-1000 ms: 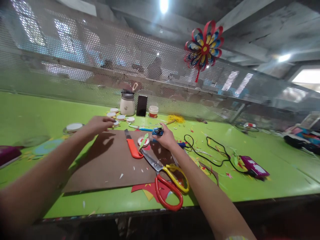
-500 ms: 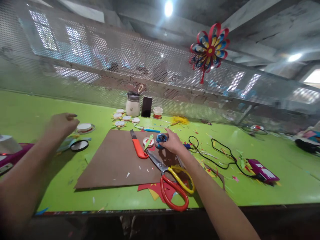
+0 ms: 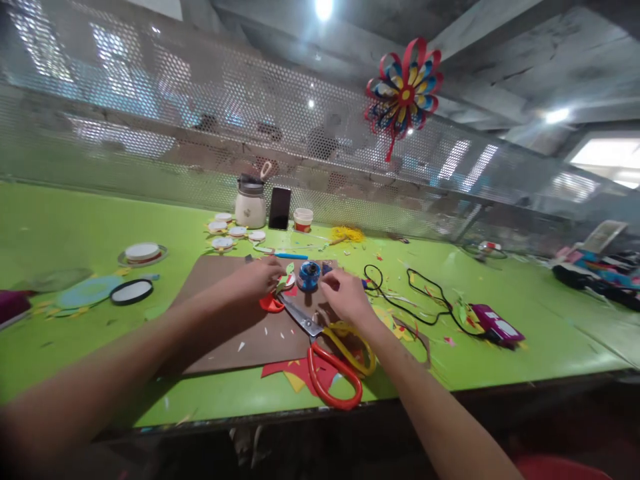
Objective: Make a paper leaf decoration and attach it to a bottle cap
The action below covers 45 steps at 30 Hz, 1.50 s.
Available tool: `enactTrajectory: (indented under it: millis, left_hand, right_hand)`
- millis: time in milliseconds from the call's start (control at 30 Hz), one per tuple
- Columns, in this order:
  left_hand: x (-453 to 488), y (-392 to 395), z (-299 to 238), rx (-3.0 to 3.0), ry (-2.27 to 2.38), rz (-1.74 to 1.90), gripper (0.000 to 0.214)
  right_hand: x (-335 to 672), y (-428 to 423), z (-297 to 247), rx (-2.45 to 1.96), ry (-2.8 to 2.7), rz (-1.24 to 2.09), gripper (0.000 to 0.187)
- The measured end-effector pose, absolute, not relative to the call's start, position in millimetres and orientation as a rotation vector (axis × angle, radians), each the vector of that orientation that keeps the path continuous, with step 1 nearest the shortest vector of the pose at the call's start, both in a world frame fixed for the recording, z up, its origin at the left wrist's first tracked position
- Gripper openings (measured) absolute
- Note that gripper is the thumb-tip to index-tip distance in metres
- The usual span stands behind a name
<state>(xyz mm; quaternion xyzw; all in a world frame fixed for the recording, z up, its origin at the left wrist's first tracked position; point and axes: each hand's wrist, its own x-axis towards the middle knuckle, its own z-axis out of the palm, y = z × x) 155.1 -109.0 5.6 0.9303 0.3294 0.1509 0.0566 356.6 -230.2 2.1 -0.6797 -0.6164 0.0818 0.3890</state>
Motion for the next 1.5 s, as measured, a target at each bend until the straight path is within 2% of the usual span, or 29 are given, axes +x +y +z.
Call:
enactTrajectory:
  millis: [200, 433, 733, 900, 1067, 1333, 1500]
  left_hand:
    - [180.4, -86.1, -0.4, 2.639, 1.334, 0.263, 0.038]
    - [192.5, -67.6, 0.1, 2.424, 1.359, 0.04, 0.035]
    - [190.6, -68.4, 6.0, 2.176, 1.342, -0.023, 0.035]
    - [185.4, -73.1, 11.5, 2.059, 1.304, 0.113, 0.033]
    - [160.6, -69.1, 26.6, 1.938, 1.23, 0.424, 0.018]
    - [56.2, -85.8, 56.4, 1.69, 1.247, 0.867, 0.041]
    - [-17.6, -109.2, 47.3, 1.477, 1.361, 1.045, 0.054]
  right_hand:
    - [354.3, -235.0, -8.5, -1.653, -1.615, 0.236, 0.016]
    - [354.2, -232.1, -12.6, -1.574, -1.635, 0.212, 0.016]
    - [354.0, -229.5, -15.6, -1.542, -1.619, 0.254, 0.016]
    - [355.3, -229.7, -18.4, -1.559, -1.6, 0.267, 0.016]
    - [356.3, -230.4, -20.4, -1.55, -1.599, 0.285, 0.017]
    - [346.6, -246.6, -3.4, -1.53, -1.712, 0.381, 0.018]
    - [303.1, -258.6, 19.6, -1.526, -1.948, 0.39, 0.017]
